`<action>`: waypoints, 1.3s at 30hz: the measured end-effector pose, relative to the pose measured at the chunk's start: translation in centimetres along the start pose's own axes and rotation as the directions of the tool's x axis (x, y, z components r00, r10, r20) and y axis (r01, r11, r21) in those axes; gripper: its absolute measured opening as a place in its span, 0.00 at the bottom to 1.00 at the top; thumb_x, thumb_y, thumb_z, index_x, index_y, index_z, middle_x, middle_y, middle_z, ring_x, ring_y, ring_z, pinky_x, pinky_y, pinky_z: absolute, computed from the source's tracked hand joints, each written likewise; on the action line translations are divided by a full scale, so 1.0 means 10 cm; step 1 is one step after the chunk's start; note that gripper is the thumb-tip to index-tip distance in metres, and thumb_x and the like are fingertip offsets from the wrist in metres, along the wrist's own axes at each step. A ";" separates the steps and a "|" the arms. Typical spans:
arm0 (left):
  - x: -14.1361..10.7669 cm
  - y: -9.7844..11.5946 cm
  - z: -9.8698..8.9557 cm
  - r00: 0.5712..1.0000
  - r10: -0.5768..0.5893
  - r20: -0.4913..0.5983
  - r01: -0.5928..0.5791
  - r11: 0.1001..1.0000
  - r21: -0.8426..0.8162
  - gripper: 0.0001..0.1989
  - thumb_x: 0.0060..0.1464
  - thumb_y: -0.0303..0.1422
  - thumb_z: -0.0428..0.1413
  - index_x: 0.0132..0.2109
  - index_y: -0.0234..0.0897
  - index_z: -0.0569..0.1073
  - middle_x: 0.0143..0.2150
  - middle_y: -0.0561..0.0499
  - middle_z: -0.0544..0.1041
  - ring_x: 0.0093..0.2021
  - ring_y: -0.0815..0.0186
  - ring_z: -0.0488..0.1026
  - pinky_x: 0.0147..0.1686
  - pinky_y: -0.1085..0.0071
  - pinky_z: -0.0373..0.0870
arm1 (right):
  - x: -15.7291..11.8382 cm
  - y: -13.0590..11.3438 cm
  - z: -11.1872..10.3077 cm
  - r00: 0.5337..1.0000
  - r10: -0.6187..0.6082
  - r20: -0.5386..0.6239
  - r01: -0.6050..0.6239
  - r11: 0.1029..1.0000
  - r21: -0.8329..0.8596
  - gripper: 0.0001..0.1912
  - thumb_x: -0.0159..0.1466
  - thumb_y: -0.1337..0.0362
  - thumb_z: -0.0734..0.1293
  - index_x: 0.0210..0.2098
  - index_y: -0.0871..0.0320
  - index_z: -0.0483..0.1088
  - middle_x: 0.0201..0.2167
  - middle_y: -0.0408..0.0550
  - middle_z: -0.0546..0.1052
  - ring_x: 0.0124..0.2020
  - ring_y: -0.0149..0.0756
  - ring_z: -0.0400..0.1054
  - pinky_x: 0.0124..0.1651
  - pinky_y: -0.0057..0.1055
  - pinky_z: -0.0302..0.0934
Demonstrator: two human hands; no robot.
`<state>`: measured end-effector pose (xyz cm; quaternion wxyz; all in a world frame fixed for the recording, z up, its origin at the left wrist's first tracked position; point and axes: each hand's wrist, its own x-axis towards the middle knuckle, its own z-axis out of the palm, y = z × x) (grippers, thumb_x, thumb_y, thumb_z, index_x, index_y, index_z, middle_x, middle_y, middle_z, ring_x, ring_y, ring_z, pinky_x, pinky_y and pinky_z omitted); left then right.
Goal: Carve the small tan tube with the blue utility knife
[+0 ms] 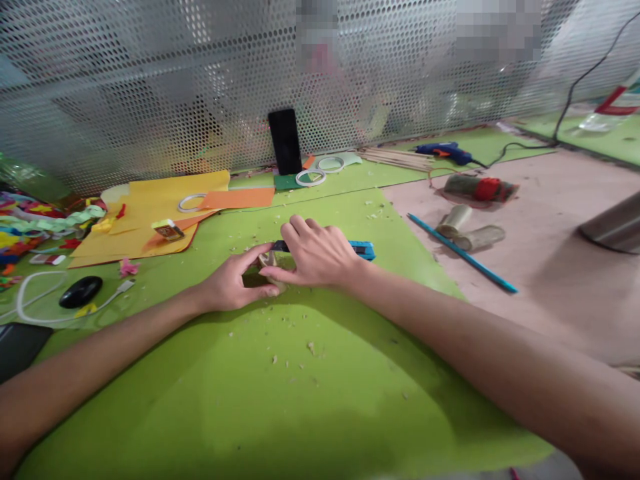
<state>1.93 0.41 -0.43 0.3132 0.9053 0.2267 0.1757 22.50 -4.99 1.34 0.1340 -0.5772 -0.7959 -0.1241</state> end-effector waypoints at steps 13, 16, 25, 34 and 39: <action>0.01 -0.04 0.02 0.994 -0.107 -0.010 0.107 0.989 0.104 0.42 0.43 0.52 0.63 0.60 0.39 0.60 0.49 0.43 0.75 0.47 0.55 0.74 0.47 0.59 0.70 | -0.01 0.02 0.03 0.998 -0.052 -0.022 0.054 0.994 0.098 0.42 0.56 0.28 0.48 0.41 0.61 0.66 0.39 0.53 0.70 0.27 0.31 0.57 0.24 0.28 0.36; 0.02 -0.02 0.02 0.992 -0.129 0.007 0.129 0.990 0.048 0.41 0.43 0.51 0.63 0.59 0.39 0.60 0.47 0.43 0.76 0.46 0.55 0.74 0.46 0.58 0.70 | -0.01 0.02 0.03 1.000 -0.020 -0.007 0.021 0.997 0.075 0.42 0.56 0.29 0.48 0.41 0.61 0.66 0.38 0.53 0.71 0.25 0.30 0.58 0.25 0.29 0.36; 0.02 0.00 0.02 0.999 -0.037 0.020 0.035 0.996 0.087 0.44 0.46 0.50 0.62 0.65 0.44 0.53 0.52 0.44 0.74 0.48 0.57 0.73 0.49 0.59 0.68 | 0.00 0.01 -0.03 0.997 -0.007 0.070 0.005 1.000 0.029 0.49 0.51 0.25 0.43 0.41 0.62 0.65 0.29 0.49 0.72 0.17 0.26 0.49 0.24 0.29 0.35; 0.01 0.03 0.00 0.996 -0.092 0.017 0.088 0.981 0.175 0.42 0.41 0.55 0.62 0.59 0.38 0.62 0.46 0.43 0.74 0.46 0.54 0.70 0.48 0.56 0.67 | 0.03 0.02 0.09 0.997 -0.079 -0.006 0.078 0.996 -0.041 0.48 0.53 0.26 0.41 0.41 0.62 0.65 0.30 0.49 0.70 0.18 0.25 0.46 0.24 0.29 0.34; 0.01 0.06 0.01 0.991 -0.135 0.008 0.133 0.982 0.131 0.41 0.40 0.54 0.63 0.57 0.39 0.63 0.47 0.44 0.73 0.44 0.55 0.71 0.44 0.58 0.69 | 0.03 -0.01 0.13 0.997 -0.073 -0.009 0.072 0.995 -0.069 0.46 0.56 0.28 0.42 0.42 0.61 0.66 0.33 0.50 0.71 0.21 0.27 0.53 0.25 0.30 0.33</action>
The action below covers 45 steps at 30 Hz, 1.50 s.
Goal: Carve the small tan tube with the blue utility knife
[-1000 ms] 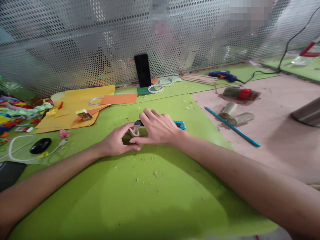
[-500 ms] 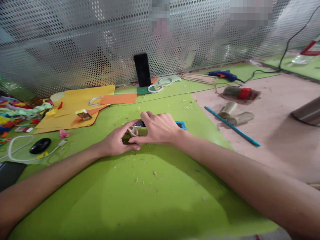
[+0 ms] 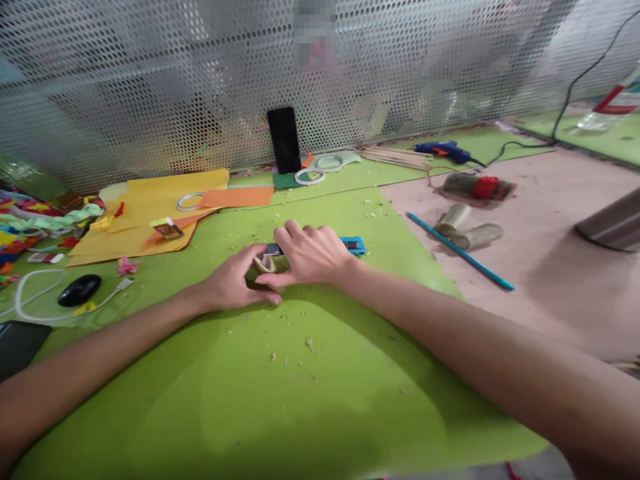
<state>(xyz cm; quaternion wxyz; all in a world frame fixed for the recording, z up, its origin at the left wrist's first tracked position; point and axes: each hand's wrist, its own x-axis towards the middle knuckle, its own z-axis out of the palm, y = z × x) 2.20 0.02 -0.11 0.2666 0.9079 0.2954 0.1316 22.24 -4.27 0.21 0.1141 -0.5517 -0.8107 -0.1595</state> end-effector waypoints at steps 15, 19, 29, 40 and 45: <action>0.02 0.05 0.00 0.992 -0.118 0.033 0.120 0.990 -0.072 0.41 0.39 0.53 0.64 0.55 0.39 0.61 0.49 0.42 0.72 0.46 0.55 0.72 0.44 0.59 0.69 | -0.01 -0.04 -0.01 0.993 0.022 0.116 -0.030 0.997 0.069 0.41 0.62 0.34 0.41 0.44 0.60 0.67 0.34 0.52 0.74 0.23 0.31 0.60 0.27 0.31 0.34; 0.03 0.05 0.00 0.992 -0.128 0.017 0.129 0.990 -0.064 0.39 0.39 0.52 0.65 0.54 0.39 0.61 0.48 0.44 0.72 0.45 0.55 0.71 0.44 0.58 0.69 | -0.04 -0.05 0.01 0.994 -0.020 0.107 0.011 0.997 0.083 0.39 0.64 0.36 0.40 0.44 0.58 0.68 0.33 0.50 0.75 0.23 0.31 0.61 0.27 0.32 0.33; 0.01 0.01 0.00 0.995 -0.081 0.061 0.088 0.990 -0.113 0.40 0.40 0.52 0.64 0.55 0.37 0.60 0.46 0.41 0.73 0.41 0.57 0.72 0.40 0.59 0.69 | 0.02 -0.03 -0.03 0.998 0.019 0.052 -0.020 1.000 0.022 0.45 0.57 0.29 0.42 0.43 0.61 0.65 0.34 0.50 0.72 0.21 0.29 0.57 0.25 0.30 0.34; 0.01 0.06 -0.03 0.991 -0.121 0.062 0.128 0.984 -0.127 0.38 0.38 0.52 0.65 0.51 0.37 0.61 0.42 0.45 0.75 0.38 0.58 0.73 0.37 0.61 0.69 | -0.01 -0.13 -0.07 0.995 0.069 0.068 -0.066 0.997 -0.044 0.42 0.60 0.32 0.41 0.43 0.60 0.66 0.36 0.53 0.72 0.25 0.33 0.62 0.26 0.31 0.34; 0.01 0.07 -0.03 0.989 -0.134 0.065 0.142 0.980 -0.141 0.37 0.38 0.51 0.65 0.50 0.37 0.62 0.42 0.45 0.75 0.39 0.58 0.73 0.38 0.61 0.69 | -0.01 -0.13 -0.06 0.991 0.076 0.112 -0.077 0.997 -0.002 0.42 0.61 0.33 0.40 0.44 0.60 0.66 0.36 0.54 0.73 0.26 0.34 0.63 0.27 0.31 0.35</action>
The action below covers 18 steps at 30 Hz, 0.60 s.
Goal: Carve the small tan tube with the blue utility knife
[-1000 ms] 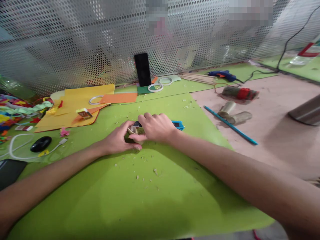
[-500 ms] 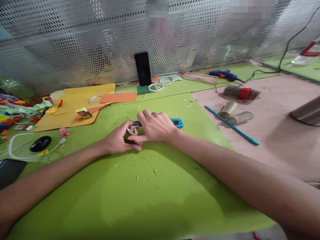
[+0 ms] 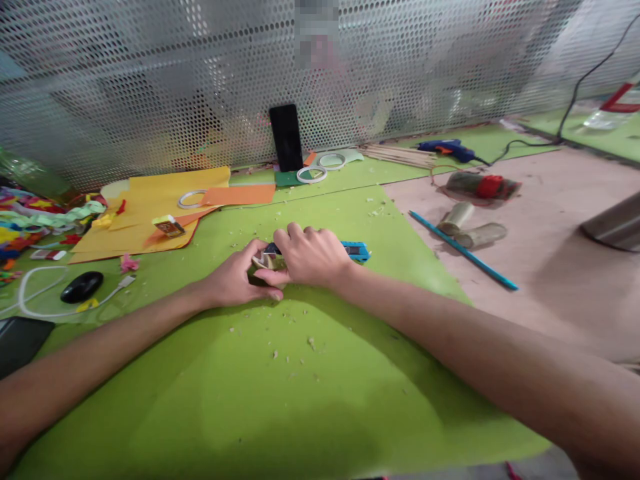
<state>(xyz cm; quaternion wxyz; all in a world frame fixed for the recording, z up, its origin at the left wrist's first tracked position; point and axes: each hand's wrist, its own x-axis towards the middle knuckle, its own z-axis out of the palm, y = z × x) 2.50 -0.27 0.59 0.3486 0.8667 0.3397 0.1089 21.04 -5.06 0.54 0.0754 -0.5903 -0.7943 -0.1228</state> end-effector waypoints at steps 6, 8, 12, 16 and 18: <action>0.00 0.01 0.00 1.000 -0.017 -0.010 0.017 1.000 -0.002 0.36 0.38 0.50 0.65 0.50 0.37 0.63 0.43 0.45 0.75 0.40 0.57 0.73 0.39 0.60 0.69 | 0.00 0.00 0.01 1.000 0.002 0.011 -0.002 1.000 0.020 0.42 0.62 0.34 0.39 0.43 0.60 0.66 0.35 0.53 0.74 0.27 0.36 0.66 0.26 0.31 0.35; 0.01 0.01 0.01 1.000 -0.020 -0.013 0.020 1.000 -0.005 0.37 0.38 0.50 0.65 0.51 0.37 0.63 0.43 0.45 0.75 0.41 0.57 0.73 0.39 0.60 0.69 | 0.00 0.00 0.02 1.000 0.005 0.016 -0.005 1.000 0.022 0.41 0.62 0.34 0.39 0.43 0.60 0.66 0.35 0.53 0.75 0.28 0.36 0.67 0.26 0.31 0.35; 0.01 0.00 0.01 1.000 -0.023 -0.013 0.023 1.000 -0.003 0.38 0.37 0.50 0.65 0.52 0.37 0.63 0.44 0.44 0.75 0.41 0.56 0.73 0.40 0.60 0.69 | 0.00 0.00 0.03 1.000 0.008 0.022 -0.009 1.000 0.018 0.41 0.62 0.35 0.40 0.43 0.59 0.67 0.35 0.52 0.75 0.28 0.37 0.68 0.26 0.31 0.35; 0.01 0.01 0.00 0.999 -0.034 -0.013 0.035 0.999 0.009 0.38 0.37 0.51 0.65 0.51 0.38 0.62 0.44 0.44 0.74 0.42 0.56 0.73 0.40 0.59 0.69 | 0.00 0.00 0.01 0.999 0.006 0.036 -0.007 1.000 0.017 0.41 0.63 0.35 0.40 0.43 0.59 0.67 0.36 0.53 0.76 0.28 0.38 0.68 0.26 0.31 0.34; 0.01 0.01 0.01 0.999 -0.038 -0.017 0.038 0.999 0.007 0.37 0.37 0.51 0.65 0.50 0.38 0.62 0.44 0.45 0.74 0.42 0.56 0.73 0.41 0.59 0.69 | 0.00 0.00 0.00 0.999 0.005 0.044 -0.006 1.000 0.026 0.42 0.63 0.35 0.39 0.43 0.60 0.67 0.35 0.53 0.76 0.28 0.37 0.68 0.26 0.31 0.34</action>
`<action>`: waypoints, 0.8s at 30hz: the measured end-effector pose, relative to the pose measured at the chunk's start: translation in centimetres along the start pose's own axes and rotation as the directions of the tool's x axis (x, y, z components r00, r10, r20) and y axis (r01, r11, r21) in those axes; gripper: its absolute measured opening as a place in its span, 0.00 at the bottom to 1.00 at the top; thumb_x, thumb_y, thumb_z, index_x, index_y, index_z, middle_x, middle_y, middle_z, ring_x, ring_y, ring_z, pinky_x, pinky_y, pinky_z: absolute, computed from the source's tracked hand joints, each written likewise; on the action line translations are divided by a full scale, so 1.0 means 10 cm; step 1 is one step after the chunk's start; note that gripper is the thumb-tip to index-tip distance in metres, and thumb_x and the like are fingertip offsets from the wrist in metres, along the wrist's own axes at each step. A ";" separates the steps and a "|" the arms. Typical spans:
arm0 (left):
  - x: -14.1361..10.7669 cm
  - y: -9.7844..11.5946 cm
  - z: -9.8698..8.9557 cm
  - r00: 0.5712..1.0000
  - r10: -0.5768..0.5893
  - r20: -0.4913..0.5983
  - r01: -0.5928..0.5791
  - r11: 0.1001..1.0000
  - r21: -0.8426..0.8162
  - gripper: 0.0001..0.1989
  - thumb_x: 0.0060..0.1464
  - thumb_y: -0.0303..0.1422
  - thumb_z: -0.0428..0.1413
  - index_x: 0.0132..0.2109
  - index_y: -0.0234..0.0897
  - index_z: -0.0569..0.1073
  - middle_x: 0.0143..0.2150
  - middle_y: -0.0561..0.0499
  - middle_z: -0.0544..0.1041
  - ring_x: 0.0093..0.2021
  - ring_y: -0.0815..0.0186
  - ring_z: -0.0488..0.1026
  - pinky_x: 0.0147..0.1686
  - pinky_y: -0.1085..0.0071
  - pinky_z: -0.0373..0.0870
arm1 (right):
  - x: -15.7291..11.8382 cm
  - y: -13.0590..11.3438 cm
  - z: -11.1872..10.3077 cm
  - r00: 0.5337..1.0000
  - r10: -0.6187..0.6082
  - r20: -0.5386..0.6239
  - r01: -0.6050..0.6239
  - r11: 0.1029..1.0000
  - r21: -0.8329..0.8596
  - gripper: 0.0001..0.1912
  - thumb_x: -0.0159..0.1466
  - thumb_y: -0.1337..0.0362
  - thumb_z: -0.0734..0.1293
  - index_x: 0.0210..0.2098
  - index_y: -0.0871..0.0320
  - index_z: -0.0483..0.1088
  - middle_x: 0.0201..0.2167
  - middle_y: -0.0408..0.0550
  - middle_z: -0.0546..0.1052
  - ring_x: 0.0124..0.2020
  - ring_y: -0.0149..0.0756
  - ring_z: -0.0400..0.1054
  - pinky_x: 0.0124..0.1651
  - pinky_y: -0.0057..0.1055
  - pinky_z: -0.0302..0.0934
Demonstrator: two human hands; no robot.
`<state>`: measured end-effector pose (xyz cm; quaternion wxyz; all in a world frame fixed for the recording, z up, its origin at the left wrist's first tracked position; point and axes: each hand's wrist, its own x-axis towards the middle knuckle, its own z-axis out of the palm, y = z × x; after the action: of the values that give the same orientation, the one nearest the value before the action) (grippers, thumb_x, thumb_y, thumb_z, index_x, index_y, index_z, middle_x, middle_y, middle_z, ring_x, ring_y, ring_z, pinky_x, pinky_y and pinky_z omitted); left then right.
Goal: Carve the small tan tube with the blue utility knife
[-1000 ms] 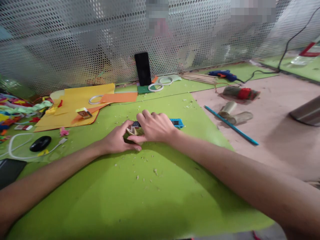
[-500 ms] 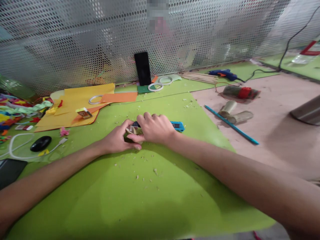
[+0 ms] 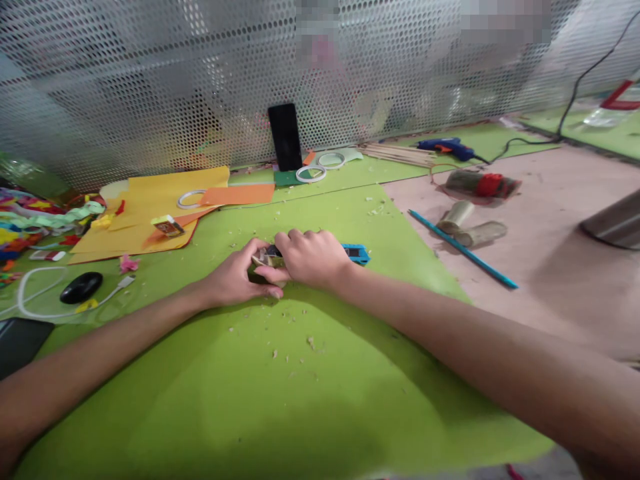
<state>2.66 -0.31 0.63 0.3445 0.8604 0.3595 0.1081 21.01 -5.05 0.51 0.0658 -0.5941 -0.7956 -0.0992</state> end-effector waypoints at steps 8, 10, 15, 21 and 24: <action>0.03 -0.03 0.03 0.997 0.014 -0.070 -0.012 0.999 0.031 0.34 0.36 0.51 0.66 0.46 0.38 0.63 0.39 0.48 0.72 0.38 0.60 0.71 0.37 0.63 0.67 | -0.03 -0.01 0.01 1.000 -0.021 0.023 0.020 1.000 0.020 0.42 0.64 0.37 0.38 0.44 0.59 0.69 0.33 0.53 0.76 0.27 0.36 0.67 0.26 0.31 0.34; 0.03 -0.05 0.03 0.996 0.026 -0.082 -0.022 0.999 0.049 0.35 0.36 0.52 0.65 0.46 0.38 0.63 0.39 0.48 0.72 0.38 0.60 0.70 0.37 0.63 0.67 | -0.04 -0.02 0.02 0.999 -0.028 0.025 0.027 0.999 0.017 0.42 0.64 0.37 0.37 0.44 0.60 0.69 0.33 0.53 0.76 0.26 0.36 0.66 0.26 0.31 0.34; 0.02 -0.09 0.03 0.997 0.041 -0.066 -0.036 0.996 0.079 0.37 0.36 0.55 0.64 0.48 0.38 0.62 0.41 0.46 0.71 0.39 0.60 0.69 0.37 0.63 0.67 | -0.01 0.01 0.00 1.000 0.006 -0.021 -0.006 1.000 -0.011 0.44 0.61 0.33 0.39 0.43 0.61 0.67 0.32 0.52 0.75 0.24 0.35 0.65 0.25 0.30 0.34; 0.01 -0.09 0.02 0.994 0.099 -0.053 -0.095 0.992 0.085 0.38 0.38 0.55 0.63 0.50 0.38 0.61 0.42 0.45 0.71 0.39 0.59 0.70 0.38 0.61 0.68 | 0.02 0.05 -0.02 0.997 -0.014 -0.072 0.016 0.999 0.033 0.41 0.60 0.32 0.43 0.43 0.61 0.65 0.33 0.51 0.73 0.22 0.30 0.59 0.24 0.29 0.35; 0.00 -0.11 0.02 0.992 0.117 -0.040 -0.113 0.990 0.085 0.38 0.40 0.54 0.63 0.52 0.38 0.60 0.44 0.43 0.70 0.42 0.57 0.70 0.41 0.60 0.68 | 0.01 0.08 -0.04 0.993 -0.045 -0.105 0.054 0.995 0.086 0.37 0.61 0.34 0.47 0.42 0.61 0.65 0.33 0.50 0.71 0.22 0.29 0.54 0.23 0.29 0.35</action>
<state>2.18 0.12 -0.27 0.2935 0.8907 0.3212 0.1319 21.78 -4.86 0.98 0.1304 -0.5647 -0.8093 -0.0958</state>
